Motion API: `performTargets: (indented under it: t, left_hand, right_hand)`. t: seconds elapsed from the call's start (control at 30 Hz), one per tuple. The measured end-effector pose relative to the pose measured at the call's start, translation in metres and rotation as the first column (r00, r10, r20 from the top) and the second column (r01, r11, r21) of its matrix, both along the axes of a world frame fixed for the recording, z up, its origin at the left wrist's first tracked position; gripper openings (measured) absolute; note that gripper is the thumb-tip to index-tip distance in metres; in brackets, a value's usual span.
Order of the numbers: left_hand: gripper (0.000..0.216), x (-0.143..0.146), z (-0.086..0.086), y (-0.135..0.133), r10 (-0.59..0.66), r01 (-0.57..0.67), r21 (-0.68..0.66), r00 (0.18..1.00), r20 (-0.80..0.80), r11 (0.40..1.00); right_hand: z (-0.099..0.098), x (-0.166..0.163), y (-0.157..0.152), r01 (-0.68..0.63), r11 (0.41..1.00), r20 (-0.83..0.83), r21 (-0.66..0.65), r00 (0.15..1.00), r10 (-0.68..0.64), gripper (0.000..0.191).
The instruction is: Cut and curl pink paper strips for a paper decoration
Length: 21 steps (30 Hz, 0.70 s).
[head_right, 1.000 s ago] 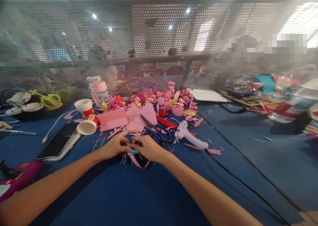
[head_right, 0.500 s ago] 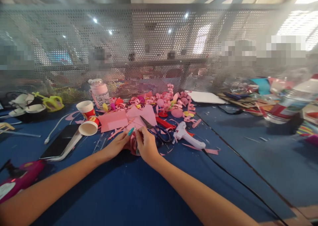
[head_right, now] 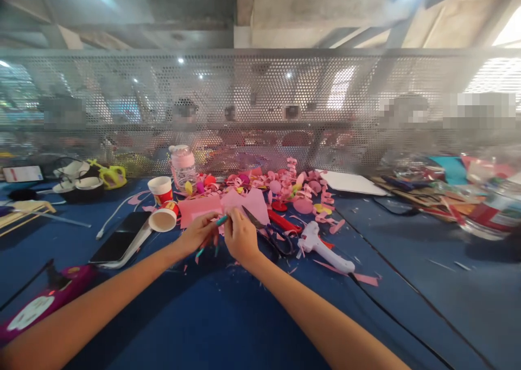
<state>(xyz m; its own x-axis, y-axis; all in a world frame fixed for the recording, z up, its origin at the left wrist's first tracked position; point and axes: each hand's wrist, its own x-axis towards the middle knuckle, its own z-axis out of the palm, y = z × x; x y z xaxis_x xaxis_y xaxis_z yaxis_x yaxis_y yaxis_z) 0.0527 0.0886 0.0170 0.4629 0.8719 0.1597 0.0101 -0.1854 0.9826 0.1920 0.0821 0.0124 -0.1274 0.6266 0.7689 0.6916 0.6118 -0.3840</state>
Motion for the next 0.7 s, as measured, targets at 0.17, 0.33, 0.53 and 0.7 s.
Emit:
performTargets:
  t: [0.17,0.33,0.53,0.7]
  left_hand:
    - [0.043,-0.003,-0.009,0.003,0.085,-0.085,0.009,0.996,-0.016,0.996]
    - [0.041,-0.004,-0.007,0.001,0.133,-0.133,0.008,0.991,-0.032,0.991]
    - [0.039,-0.006,-0.012,0.005,0.194,-0.194,0.046,0.981,0.011,0.980]
    - [0.042,-0.005,-0.012,0.005,0.188,-0.190,0.014,0.980,0.065,0.982]
  right_hand:
    - [-0.008,0.000,0.000,-0.142,0.950,-0.235,-0.279,0.969,0.076,0.020]
    - [-0.005,-0.001,0.001,-0.260,0.896,-0.358,-0.361,0.925,0.124,0.025]
    - [-0.003,-0.002,-0.001,-0.369,0.850,-0.476,-0.376,0.864,0.164,0.025]
    - [-0.007,-0.006,-0.004,-0.532,0.757,-0.649,-0.379,0.736,0.192,0.025]
